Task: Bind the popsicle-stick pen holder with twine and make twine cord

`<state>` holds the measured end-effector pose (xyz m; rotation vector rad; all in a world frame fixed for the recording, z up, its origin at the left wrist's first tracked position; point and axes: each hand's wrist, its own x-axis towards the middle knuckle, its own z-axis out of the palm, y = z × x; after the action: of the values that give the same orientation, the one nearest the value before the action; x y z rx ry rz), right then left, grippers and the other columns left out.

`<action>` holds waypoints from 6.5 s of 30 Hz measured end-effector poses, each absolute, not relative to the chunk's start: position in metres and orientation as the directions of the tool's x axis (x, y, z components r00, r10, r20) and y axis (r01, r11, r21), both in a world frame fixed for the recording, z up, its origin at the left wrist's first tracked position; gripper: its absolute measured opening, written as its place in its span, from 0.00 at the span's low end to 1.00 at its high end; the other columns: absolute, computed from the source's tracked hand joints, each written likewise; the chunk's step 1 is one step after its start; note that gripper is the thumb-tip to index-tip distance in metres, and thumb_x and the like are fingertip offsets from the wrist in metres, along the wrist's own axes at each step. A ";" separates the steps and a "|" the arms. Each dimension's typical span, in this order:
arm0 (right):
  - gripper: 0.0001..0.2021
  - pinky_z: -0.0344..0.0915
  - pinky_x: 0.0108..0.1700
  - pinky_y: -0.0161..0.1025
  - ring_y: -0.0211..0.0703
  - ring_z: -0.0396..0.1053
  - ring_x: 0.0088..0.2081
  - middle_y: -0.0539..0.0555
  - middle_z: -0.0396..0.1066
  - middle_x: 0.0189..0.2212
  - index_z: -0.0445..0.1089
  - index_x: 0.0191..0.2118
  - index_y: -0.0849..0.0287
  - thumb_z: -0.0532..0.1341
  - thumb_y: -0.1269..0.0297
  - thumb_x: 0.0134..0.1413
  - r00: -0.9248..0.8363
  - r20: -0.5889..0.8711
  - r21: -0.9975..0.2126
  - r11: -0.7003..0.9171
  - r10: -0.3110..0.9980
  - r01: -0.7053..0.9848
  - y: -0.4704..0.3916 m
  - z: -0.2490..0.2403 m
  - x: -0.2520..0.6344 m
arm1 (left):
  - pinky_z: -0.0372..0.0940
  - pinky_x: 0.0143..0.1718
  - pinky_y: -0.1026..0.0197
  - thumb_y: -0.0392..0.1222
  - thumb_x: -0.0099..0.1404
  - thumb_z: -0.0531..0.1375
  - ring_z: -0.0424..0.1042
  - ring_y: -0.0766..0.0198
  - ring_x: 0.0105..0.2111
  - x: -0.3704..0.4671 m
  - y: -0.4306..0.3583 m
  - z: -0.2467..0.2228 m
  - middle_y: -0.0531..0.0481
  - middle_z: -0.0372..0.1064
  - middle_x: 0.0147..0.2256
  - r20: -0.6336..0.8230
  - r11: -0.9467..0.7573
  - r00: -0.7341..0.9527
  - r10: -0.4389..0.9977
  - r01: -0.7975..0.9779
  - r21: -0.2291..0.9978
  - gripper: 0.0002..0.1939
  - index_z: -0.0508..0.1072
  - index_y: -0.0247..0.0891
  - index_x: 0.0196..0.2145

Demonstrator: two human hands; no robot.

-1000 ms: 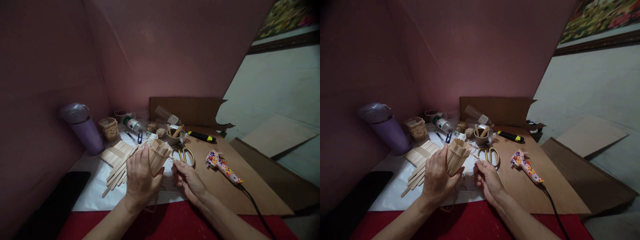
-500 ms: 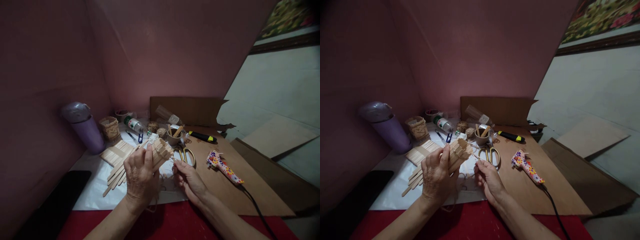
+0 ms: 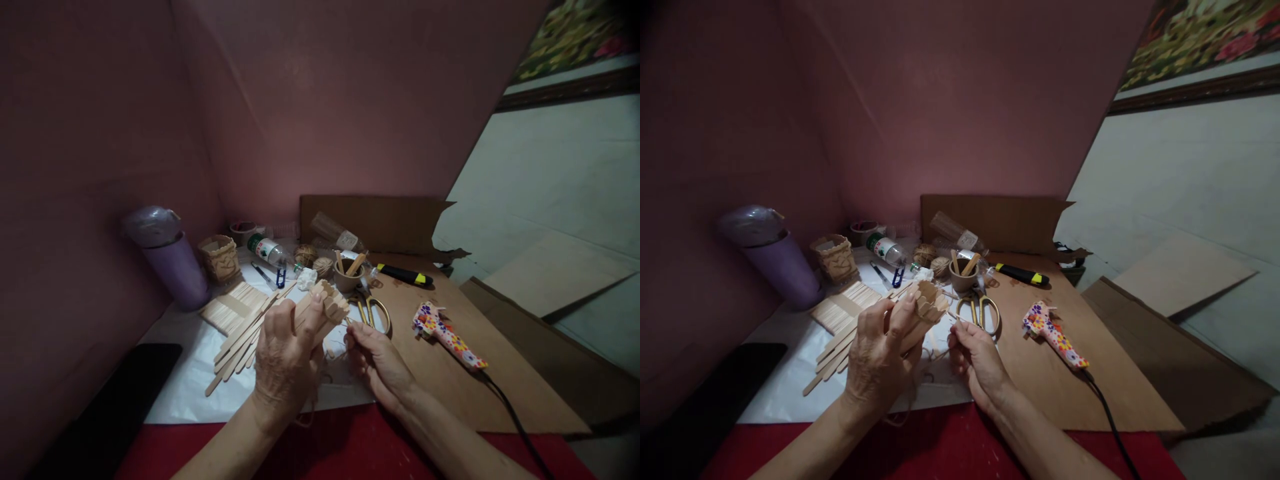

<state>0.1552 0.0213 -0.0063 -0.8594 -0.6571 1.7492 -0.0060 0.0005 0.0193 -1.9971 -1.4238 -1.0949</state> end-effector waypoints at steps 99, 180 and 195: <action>0.16 0.46 0.14 0.26 0.24 0.51 0.14 0.45 0.65 0.19 0.63 0.27 0.62 0.69 0.58 0.39 -0.239 -0.171 -0.789 -0.278 0.956 -0.547 0.021 -0.004 0.153 | 0.63 0.38 0.61 0.37 0.39 0.70 0.68 0.62 0.38 -0.028 0.057 0.048 0.51 0.68 0.39 0.231 -0.376 -0.457 0.859 -0.258 0.890 0.30 0.66 0.40 0.42; 0.12 0.60 0.26 0.32 0.38 0.62 0.32 0.51 0.64 0.34 0.72 0.23 0.58 0.67 0.55 0.44 -0.140 0.323 -0.895 0.255 0.936 -0.366 0.014 0.017 0.159 | 0.62 0.19 0.66 0.39 0.50 0.67 0.71 0.64 0.25 0.027 -0.005 0.048 0.45 0.71 0.36 0.085 -0.025 0.261 0.962 -0.226 0.974 0.21 0.71 0.37 0.43; 0.18 0.50 0.24 0.32 0.30 0.54 0.21 0.48 0.65 0.22 0.74 0.31 0.62 0.62 0.49 0.47 -0.107 0.174 -0.947 0.137 0.979 -0.289 0.020 0.008 0.158 | 0.58 0.19 0.67 0.44 0.49 0.68 0.63 0.72 0.17 0.019 0.002 0.025 0.49 0.69 0.21 -0.152 0.224 0.258 0.954 -0.280 0.934 0.13 0.73 0.30 0.25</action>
<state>0.1579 0.0205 0.0085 -0.8196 -1.1597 1.3059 0.0186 0.0019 0.0246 -2.6242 -2.4956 -2.8616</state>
